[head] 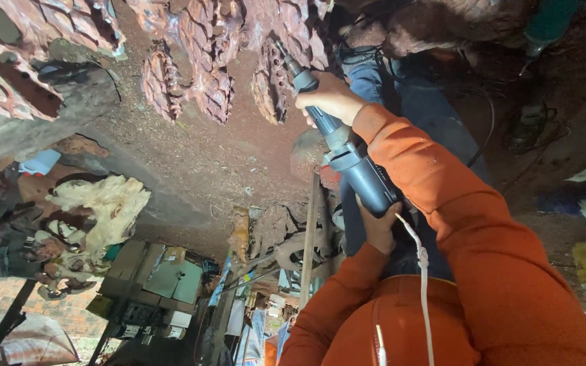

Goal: Using a power rotary tool to carve and refine details on a large, intricate wooden sculpture.

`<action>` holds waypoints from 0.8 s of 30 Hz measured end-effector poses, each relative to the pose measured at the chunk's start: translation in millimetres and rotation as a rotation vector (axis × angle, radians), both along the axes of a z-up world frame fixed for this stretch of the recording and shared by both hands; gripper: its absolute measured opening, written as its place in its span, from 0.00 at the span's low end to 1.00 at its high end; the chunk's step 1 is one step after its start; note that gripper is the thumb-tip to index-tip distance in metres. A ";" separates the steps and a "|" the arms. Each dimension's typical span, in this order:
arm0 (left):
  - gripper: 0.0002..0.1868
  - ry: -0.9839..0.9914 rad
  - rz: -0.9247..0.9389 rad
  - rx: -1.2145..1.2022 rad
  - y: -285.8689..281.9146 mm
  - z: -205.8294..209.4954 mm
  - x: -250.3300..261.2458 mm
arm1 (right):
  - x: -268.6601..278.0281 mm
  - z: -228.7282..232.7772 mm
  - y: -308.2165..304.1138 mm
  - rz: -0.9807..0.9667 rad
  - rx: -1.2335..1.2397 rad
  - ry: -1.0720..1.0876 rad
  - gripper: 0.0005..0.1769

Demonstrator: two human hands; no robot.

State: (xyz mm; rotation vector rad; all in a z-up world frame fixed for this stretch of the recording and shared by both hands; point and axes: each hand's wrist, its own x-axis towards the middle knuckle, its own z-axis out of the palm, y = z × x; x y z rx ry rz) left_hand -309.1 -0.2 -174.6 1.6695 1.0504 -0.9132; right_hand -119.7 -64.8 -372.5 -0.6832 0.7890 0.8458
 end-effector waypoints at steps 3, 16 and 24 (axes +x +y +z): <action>0.47 0.069 0.098 0.007 -13.6 3.2 -0.8 | -0.1 4.2 -9.2 -0.004 0.017 -0.016 0.30; 0.47 -0.016 0.199 0.003 -28.5 12.1 -26.3 | -1.1 26.7 -18.6 -0.004 0.000 -0.033 0.26; 0.43 -0.040 0.144 -0.033 -11.9 19.0 -28.0 | -6.9 32.0 -15.6 -0.032 0.014 -0.109 0.30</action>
